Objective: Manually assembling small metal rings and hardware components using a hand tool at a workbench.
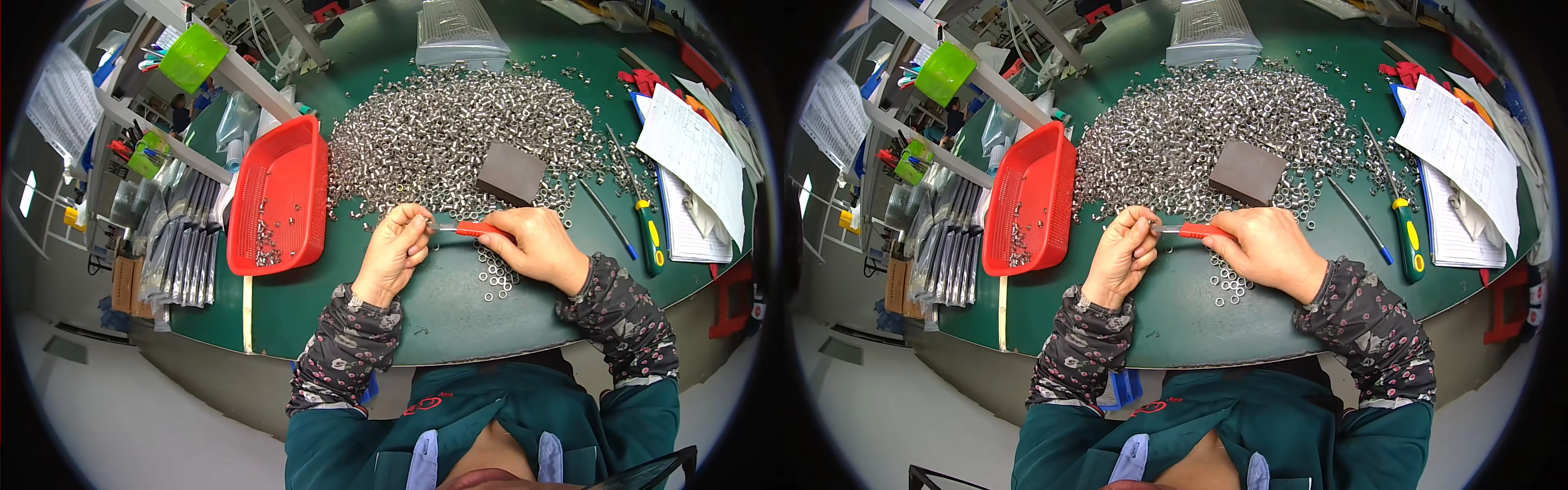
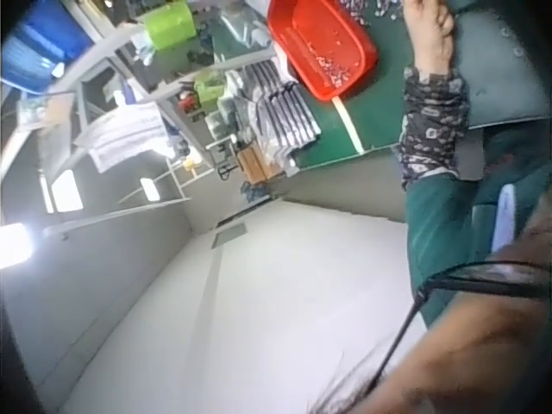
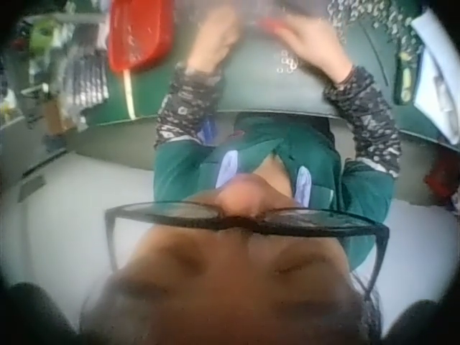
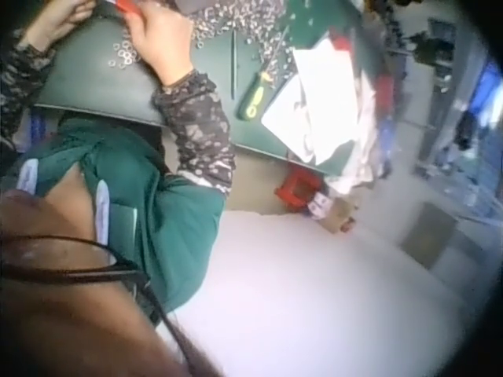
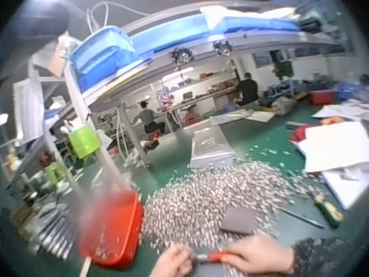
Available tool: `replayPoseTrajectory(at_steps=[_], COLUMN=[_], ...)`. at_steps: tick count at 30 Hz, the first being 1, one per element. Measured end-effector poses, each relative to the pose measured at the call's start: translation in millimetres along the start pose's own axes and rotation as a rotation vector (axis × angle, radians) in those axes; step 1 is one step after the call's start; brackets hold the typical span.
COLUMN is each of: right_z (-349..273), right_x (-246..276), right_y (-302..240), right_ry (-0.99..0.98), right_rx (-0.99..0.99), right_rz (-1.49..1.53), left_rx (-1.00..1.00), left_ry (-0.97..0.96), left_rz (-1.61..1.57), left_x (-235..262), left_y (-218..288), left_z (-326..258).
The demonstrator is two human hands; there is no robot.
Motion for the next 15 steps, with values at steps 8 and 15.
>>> replayPoseTrajectory(at_steps=[8,15], right_z=[-1.3,-2.5], right_x=[-1.2,0.2], right_y=[-2.5,-5.8], right_ry=[0.017,0.129], right_rx=[0.016,0.105], right_rz=[-0.064,-0.239], left_rx=[0.012,0.031], left_ry=[0.026,0.048], left_rz=[-0.006,0.069], left_x=[1.1,1.4], left_y=[-2.8,-3.3], left_z=[-2.8,-2.7])
Point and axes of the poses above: each hand's wrist, its own z-axis towards the middle knuckle, its own x-axis out of the back of the hand, y = z × x, the point moved 4 cm from there along z, towards the middle knuckle, and after that the axes turned 7 degrees about -y, right-handed, at the moved point
